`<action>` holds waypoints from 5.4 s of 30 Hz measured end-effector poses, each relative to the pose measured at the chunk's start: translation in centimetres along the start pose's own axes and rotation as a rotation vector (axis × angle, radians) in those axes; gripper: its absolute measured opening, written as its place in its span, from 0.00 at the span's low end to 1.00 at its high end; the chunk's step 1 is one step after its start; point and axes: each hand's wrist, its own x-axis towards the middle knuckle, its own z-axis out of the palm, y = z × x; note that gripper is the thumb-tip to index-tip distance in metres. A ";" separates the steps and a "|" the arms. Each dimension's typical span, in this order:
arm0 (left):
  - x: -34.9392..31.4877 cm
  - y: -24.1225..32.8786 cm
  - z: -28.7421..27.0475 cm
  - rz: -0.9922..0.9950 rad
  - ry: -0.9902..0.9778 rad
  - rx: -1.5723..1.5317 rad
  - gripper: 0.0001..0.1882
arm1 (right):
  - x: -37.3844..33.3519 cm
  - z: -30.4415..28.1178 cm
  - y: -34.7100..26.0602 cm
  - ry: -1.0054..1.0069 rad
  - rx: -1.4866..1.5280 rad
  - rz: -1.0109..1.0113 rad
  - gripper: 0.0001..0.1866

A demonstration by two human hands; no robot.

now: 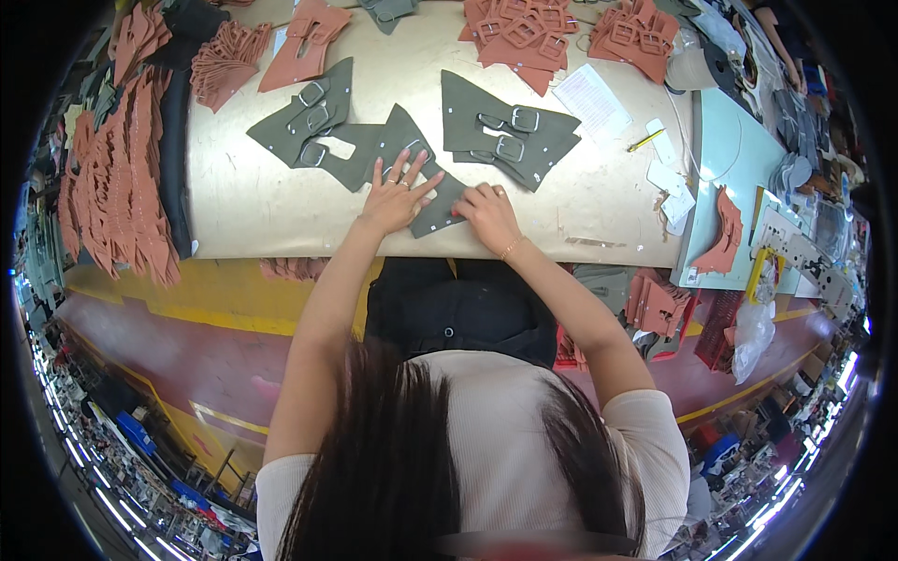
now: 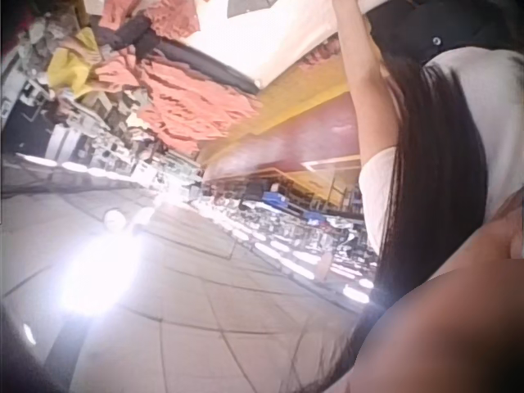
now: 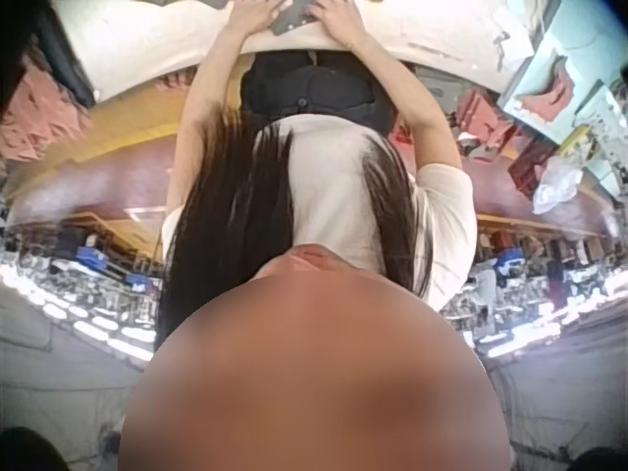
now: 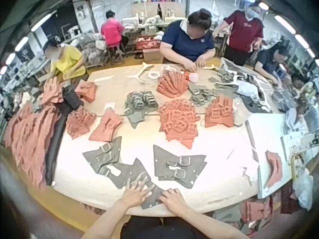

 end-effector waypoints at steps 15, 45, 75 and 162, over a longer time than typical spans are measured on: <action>-1.9 -1.6 1.3 -0.257 0.092 -0.166 0.48 | -0.4 0.4 -0.7 0.130 0.000 0.041 0.08; -0.8 -2.2 0.7 -0.313 -0.188 -0.208 0.36 | 2.9 2.2 -2.6 -0.036 -0.043 -0.119 0.06; -1.2 -2.3 0.4 -0.299 -0.181 -0.262 0.33 | 3.2 2.1 -3.5 -0.083 -0.041 -0.200 0.05; -7.1 3.5 2.7 0.166 0.249 -0.133 0.34 | 0.6 2.1 -1.0 0.166 0.335 0.595 0.07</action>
